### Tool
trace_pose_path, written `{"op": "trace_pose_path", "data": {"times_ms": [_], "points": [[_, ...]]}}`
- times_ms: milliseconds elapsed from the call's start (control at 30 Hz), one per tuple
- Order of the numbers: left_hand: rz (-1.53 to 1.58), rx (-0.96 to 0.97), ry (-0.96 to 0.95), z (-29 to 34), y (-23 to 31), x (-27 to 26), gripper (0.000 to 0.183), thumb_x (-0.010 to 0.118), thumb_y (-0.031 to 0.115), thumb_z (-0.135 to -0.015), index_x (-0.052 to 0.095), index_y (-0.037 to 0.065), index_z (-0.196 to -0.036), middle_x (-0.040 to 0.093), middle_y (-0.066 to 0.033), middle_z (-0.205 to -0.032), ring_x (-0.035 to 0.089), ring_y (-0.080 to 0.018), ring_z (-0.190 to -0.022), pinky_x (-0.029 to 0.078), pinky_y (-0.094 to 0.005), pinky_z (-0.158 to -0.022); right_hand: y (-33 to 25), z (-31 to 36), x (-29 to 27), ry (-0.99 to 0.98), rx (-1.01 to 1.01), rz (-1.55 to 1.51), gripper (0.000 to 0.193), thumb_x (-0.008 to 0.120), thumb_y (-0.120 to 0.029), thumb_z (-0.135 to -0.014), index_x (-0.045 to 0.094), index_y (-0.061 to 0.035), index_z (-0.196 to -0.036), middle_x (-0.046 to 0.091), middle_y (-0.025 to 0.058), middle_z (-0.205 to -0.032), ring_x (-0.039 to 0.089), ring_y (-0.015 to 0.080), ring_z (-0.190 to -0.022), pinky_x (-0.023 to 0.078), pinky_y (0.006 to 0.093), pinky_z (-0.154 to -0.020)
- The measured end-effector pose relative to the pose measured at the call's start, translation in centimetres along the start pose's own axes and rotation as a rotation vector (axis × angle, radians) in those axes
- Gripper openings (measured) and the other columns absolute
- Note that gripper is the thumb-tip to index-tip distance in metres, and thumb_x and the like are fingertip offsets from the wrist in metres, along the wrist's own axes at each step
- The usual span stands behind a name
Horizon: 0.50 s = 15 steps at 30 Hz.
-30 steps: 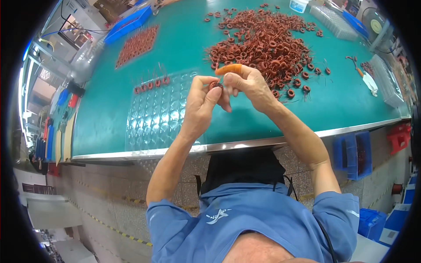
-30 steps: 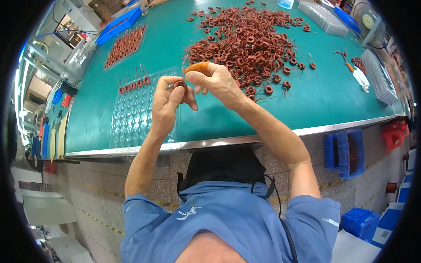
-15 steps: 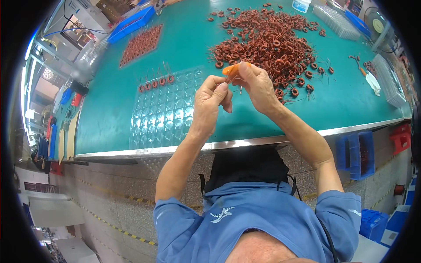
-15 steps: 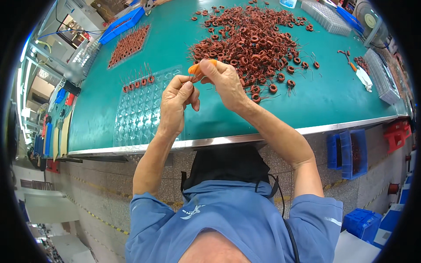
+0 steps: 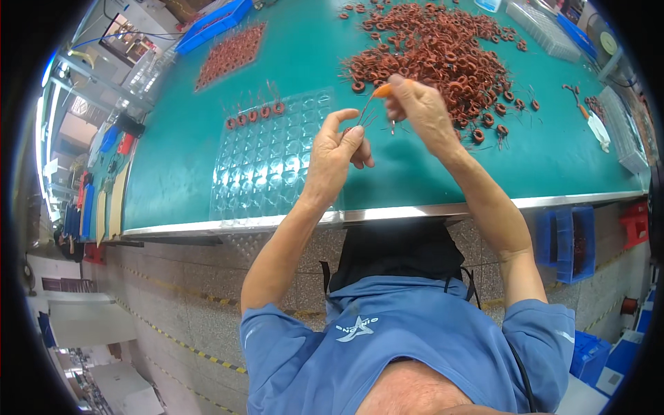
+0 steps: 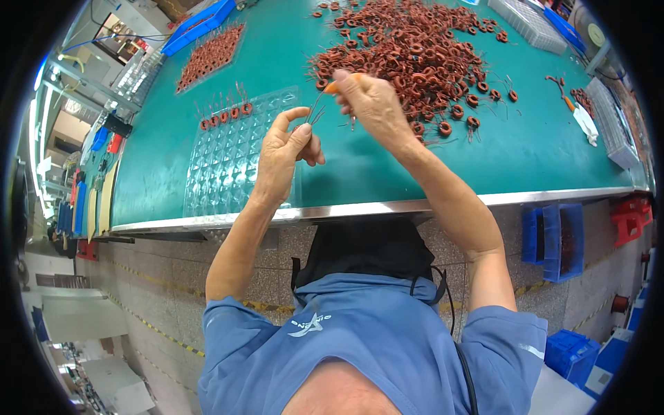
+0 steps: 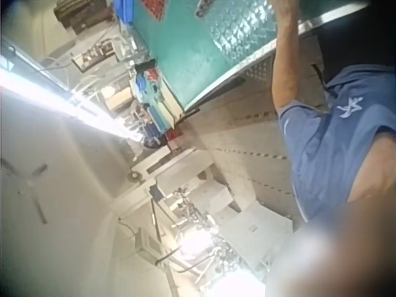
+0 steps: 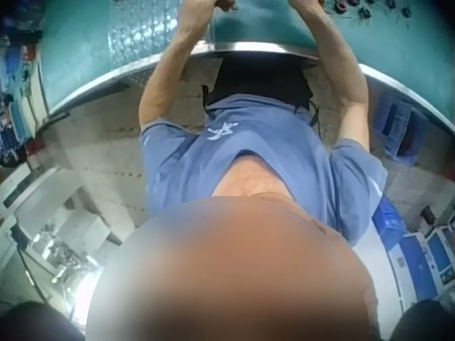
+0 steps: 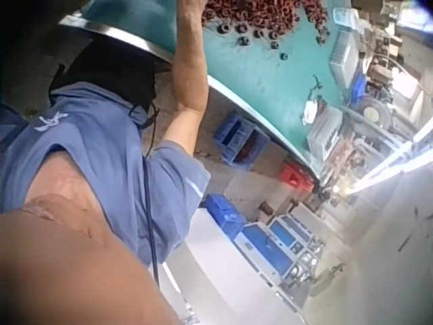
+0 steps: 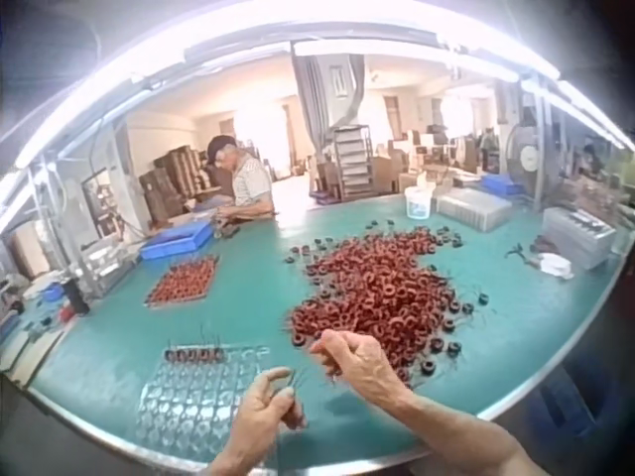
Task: Picking up small copper coils, trimming or adjusting wires with a small hand tool, and placing them into a plastic component tray.
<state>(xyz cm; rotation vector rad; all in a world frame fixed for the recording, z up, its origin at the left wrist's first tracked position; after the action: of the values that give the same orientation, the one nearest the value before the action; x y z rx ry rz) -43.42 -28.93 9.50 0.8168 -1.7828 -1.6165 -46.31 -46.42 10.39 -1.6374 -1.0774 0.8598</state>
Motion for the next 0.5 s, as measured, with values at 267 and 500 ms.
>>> {"op": "trace_pose_path", "data": {"times_ms": [267, 500], "points": [[-0.034, 0.04, -0.006, 0.5, -0.2, -1.9, 0.026, 0.047, 0.014, -0.099, 0.038, 0.003, -0.121, 0.058, -0.0069, -0.074, 0.061, -0.0161, -0.068, 0.046, -0.0268, -0.061, -0.9, 1.6, 2.1, -0.129, -0.073, -0.018, 0.033, 0.066, -0.03, -0.092, 0.066, -0.0025, -0.11, 0.064, 0.0011, -0.076, 0.058, 0.0053, -0.064, 0.047, 0.0193, -0.056], [-0.216, 0.064, -0.08, 1.1, -0.9, -0.6, 0.038, 0.049, 0.012, -0.098, 0.034, -0.003, -0.13, 0.063, -0.01, -0.087, 0.062, -0.0142, -0.078, 0.049, -0.0268, -0.072, 0.3, 2.4, 3.5, -0.217, 0.016, -0.099, 0.023, 0.066, -0.019, -0.091, 0.067, -0.0026, -0.107, 0.065, 0.0008, -0.076, 0.059, 0.0068, -0.064, 0.045, 0.0201, -0.056]]}}
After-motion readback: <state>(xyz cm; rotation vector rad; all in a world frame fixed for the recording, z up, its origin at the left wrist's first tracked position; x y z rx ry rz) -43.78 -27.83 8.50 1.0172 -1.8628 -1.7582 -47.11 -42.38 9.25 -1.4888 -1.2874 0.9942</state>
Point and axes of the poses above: each hand's wrist, its own z-axis away from the middle knuckle, its own x-axis out of the palm, y = z × x, the point moved 5 cm from there along -z, towards the middle knuckle
